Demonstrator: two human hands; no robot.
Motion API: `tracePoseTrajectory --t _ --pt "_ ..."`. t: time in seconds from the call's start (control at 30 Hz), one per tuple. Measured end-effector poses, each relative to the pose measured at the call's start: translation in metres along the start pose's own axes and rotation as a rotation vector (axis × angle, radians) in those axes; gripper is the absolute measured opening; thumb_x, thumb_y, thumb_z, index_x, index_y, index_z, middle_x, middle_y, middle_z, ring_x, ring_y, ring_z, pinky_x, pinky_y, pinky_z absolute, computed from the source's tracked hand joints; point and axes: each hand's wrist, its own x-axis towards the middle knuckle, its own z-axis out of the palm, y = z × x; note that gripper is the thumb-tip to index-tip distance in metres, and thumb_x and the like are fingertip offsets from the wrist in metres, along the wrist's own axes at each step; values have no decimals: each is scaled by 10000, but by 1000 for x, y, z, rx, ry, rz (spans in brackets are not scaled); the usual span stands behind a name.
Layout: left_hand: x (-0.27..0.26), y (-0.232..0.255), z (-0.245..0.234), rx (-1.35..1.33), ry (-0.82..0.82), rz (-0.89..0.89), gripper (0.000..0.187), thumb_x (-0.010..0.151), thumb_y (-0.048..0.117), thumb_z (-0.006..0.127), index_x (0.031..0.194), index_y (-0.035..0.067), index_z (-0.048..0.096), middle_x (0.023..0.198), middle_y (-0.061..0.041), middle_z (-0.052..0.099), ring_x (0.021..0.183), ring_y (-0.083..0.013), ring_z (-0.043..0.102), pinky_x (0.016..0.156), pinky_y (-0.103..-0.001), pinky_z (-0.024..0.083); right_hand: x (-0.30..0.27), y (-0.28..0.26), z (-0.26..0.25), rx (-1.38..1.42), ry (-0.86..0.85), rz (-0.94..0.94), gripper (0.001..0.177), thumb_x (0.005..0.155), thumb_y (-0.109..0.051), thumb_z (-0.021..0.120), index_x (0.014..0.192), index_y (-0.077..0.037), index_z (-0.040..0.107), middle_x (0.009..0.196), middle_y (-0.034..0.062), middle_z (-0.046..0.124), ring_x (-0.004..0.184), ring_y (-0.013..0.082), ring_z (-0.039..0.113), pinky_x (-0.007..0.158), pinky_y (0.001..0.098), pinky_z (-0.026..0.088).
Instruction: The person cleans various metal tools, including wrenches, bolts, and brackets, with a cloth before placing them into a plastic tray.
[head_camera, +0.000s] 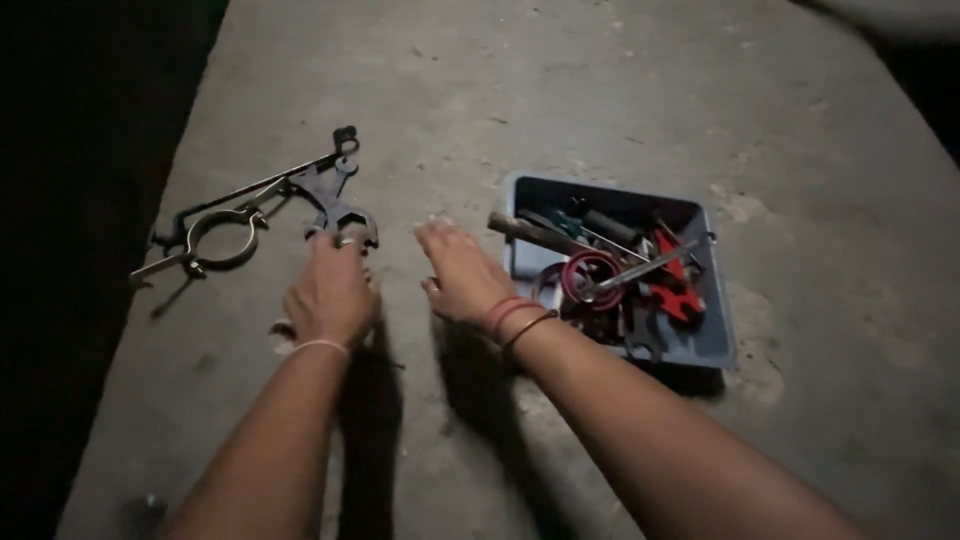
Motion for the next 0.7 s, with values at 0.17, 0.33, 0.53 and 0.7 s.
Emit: tracePoseTrajectory --t 0.17,0.33,0.53,0.7 --pt "26 -52 -2 138 -115 -30 715 826 241 729 1475 189 430 1586 -114 324 1160 -360 627 923 -500 532 48 -1 48 29 5 17 724 857 -248 736 1446 29 421 1525 296 415 1448 409 366 1214 442 270" --pt "52 -84 10 109 -165 -61 772 854 362 736 1510 171 377 1658 -105 228 1244 -361 582 957 -498 521 91 -14 73 -3 -56 58 778 844 -290 748 1442 51 384 1531 285 391 1458 406 346 1218 428 260" --pt "85 -107 36 5 -102 -57 569 916 364 681 1439 222 505 1514 -141 403 1192 -367 615 924 -527 525 127 -36 89 -64 -95 30 809 854 -282 729 1546 -102 351 1598 216 323 1456 397 344 1169 442 319" --pt "110 -110 53 -31 -65 -14 456 897 350 684 1319 194 609 1306 -193 540 1035 -413 671 857 -521 552 130 -12 128 -305 -151 -131 669 914 -171 623 1536 -157 375 1672 172 286 1512 339 340 1216 446 315"
